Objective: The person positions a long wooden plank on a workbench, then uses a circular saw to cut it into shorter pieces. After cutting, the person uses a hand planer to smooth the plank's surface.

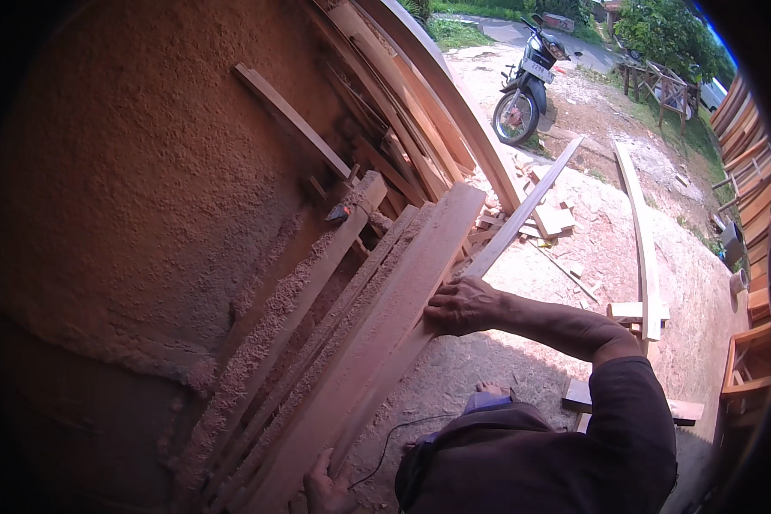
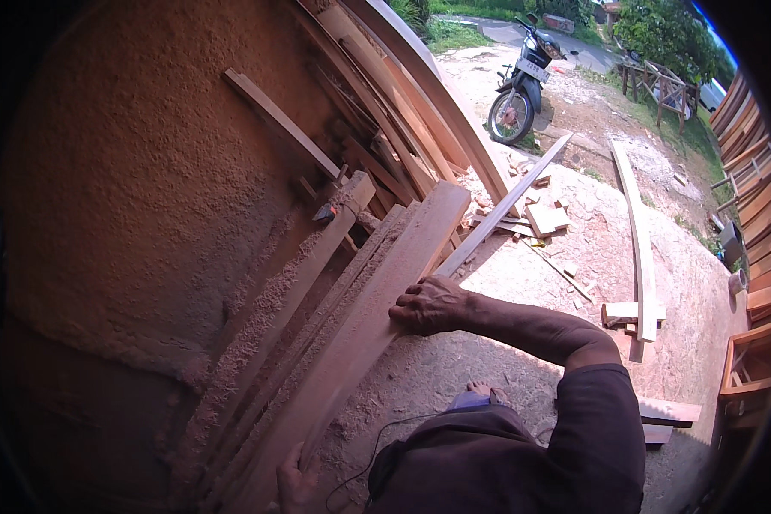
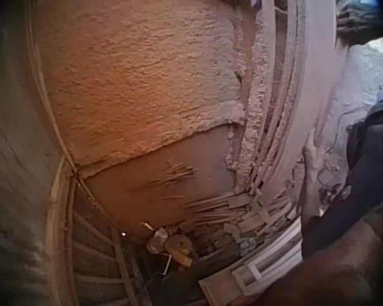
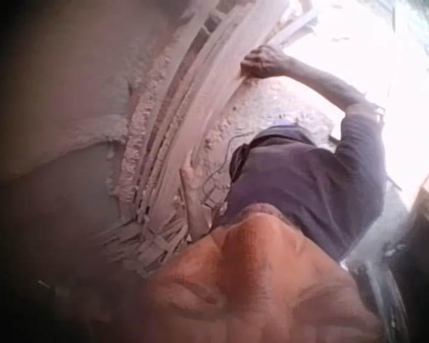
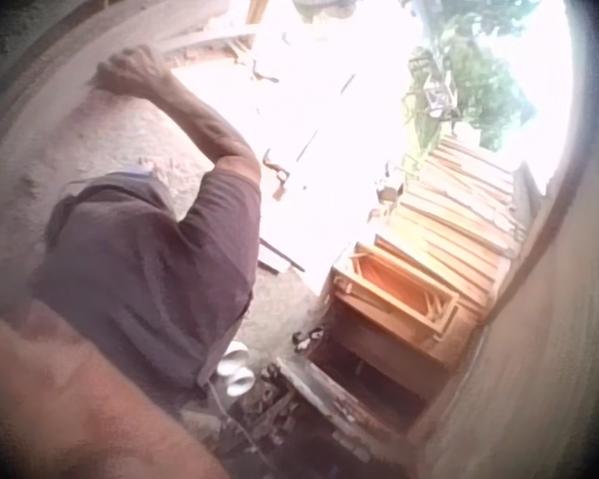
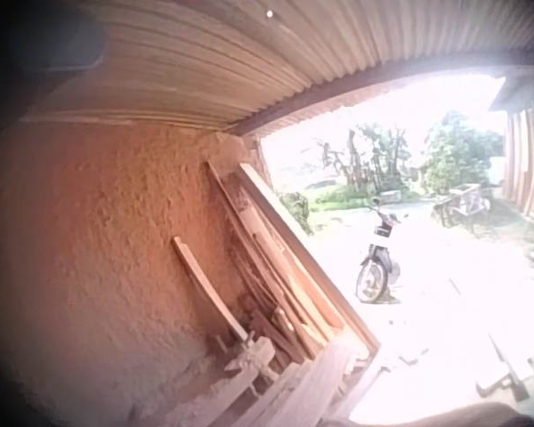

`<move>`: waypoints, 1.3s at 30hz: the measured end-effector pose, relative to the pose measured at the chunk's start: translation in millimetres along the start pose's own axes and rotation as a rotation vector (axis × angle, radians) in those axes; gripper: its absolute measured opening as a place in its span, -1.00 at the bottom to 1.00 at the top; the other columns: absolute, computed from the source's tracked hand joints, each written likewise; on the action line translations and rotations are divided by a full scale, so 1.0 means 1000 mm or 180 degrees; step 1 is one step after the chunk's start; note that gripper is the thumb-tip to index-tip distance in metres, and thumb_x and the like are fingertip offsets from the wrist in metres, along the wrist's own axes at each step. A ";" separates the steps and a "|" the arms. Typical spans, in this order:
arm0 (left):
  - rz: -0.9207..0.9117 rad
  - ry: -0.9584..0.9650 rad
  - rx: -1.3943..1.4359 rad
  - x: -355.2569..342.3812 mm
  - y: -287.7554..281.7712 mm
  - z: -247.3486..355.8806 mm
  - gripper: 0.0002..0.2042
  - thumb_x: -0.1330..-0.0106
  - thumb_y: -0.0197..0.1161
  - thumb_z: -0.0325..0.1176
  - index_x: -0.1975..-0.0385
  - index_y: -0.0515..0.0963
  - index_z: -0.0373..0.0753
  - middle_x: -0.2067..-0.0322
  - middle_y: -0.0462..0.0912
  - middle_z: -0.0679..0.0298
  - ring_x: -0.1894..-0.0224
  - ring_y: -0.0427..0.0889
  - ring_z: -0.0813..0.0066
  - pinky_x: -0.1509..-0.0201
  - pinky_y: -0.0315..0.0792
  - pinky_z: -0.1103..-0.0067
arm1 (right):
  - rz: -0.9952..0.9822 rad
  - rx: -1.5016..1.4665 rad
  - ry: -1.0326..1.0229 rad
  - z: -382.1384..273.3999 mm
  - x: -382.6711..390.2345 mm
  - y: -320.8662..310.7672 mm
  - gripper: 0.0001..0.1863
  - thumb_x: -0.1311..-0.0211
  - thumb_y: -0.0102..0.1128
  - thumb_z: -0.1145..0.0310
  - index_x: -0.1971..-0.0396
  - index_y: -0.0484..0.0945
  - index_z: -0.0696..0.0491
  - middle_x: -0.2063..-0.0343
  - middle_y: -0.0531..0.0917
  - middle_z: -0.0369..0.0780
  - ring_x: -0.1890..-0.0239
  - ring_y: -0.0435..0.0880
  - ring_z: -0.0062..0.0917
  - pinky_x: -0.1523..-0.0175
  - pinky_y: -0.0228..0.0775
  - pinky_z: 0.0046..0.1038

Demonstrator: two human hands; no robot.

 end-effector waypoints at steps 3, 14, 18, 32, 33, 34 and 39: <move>0.0143 0.0063 -0.0308 -0.015 0.019 0.041 -0.53 -0.27 0.47 -0.13 -0.08 0.61 -0.30 0.22 0.74 0.06 0.21 0.74 0.21 0.03 0.58 0.37 | 0.0239 0.0047 -0.0066 0.033 0.028 -0.012 -0.58 -0.17 0.43 0.00 0.17 0.52 -0.02 0.40 0.59 -0.28 0.32 0.72 -0.33 0.31 0.60 -0.31; 0.3226 0.1234 -0.2842 -0.022 -0.094 0.194 -0.44 -0.36 0.34 -0.24 -0.33 0.41 -0.29 -0.40 0.35 -0.05 -0.44 0.32 -0.12 -0.49 0.12 -0.06 | 0.0440 -0.0284 0.0788 0.143 0.064 -0.050 -0.78 -0.33 0.32 0.21 0.09 0.59 -0.10 0.33 0.68 -0.30 0.41 0.74 -0.30 0.43 0.51 -0.30; 0.3134 0.1127 -0.2072 -0.064 -0.084 0.167 -0.47 -0.42 0.26 -0.28 -0.34 0.39 -0.32 -0.37 0.38 -0.08 -0.41 0.33 -0.15 -0.49 0.18 0.06 | 0.1039 -0.0539 0.1131 0.199 0.061 -0.063 -0.71 -0.36 0.30 0.26 -0.03 0.60 -0.06 0.15 0.76 -0.25 0.30 0.79 -0.24 0.34 0.59 -0.27; 0.0980 -0.0125 -0.0824 -0.271 0.129 0.009 -0.41 -0.27 0.38 -0.22 -0.28 0.45 -0.32 -0.36 0.40 -0.13 -0.41 0.36 -0.10 -0.49 0.23 0.19 | 0.2698 -0.0267 0.2480 0.465 0.076 -0.069 -0.62 -0.37 0.28 0.38 -0.15 0.50 -0.03 0.19 0.75 -0.06 0.20 0.78 -0.12 0.15 0.60 -0.21; 0.0884 -0.0285 -0.0775 -0.277 0.144 0.006 -0.40 -0.27 0.39 -0.21 -0.28 0.46 -0.32 -0.35 0.40 -0.14 -0.41 0.36 -0.10 -0.50 0.24 0.20 | 0.2741 -0.0019 0.2465 0.489 0.069 -0.075 -0.63 -0.41 0.23 0.36 -0.17 0.47 -0.07 0.20 0.74 -0.04 0.20 0.77 -0.07 0.15 0.59 -0.16; 0.0904 -0.0328 -0.0723 -0.281 0.157 0.007 -0.39 -0.25 0.40 -0.20 -0.27 0.46 -0.33 -0.35 0.40 -0.14 -0.41 0.36 -0.12 -0.50 0.23 0.18 | 0.2681 0.0102 0.2620 0.518 0.063 -0.076 -0.64 -0.43 0.19 0.35 -0.18 0.46 -0.09 0.21 0.74 -0.03 0.20 0.77 -0.05 0.15 0.58 -0.11; 0.1203 -0.0816 -0.0722 -0.287 0.212 0.021 -0.35 -0.25 0.39 -0.21 -0.32 0.40 -0.32 -0.39 0.33 -0.16 -0.46 0.25 -0.17 -0.53 0.13 0.09 | 0.2574 -0.0211 0.2405 0.678 0.027 -0.059 -0.68 -0.49 0.04 0.43 -0.19 0.44 -0.06 0.10 0.70 -0.04 0.05 0.74 -0.09 0.02 0.54 -0.15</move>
Point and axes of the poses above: each hand's wrist, its own x-axis away from the middle knuckle, its own y-axis out of the palm, z = x × y, the point moved 8 cm from there along -x, towards the middle knuckle
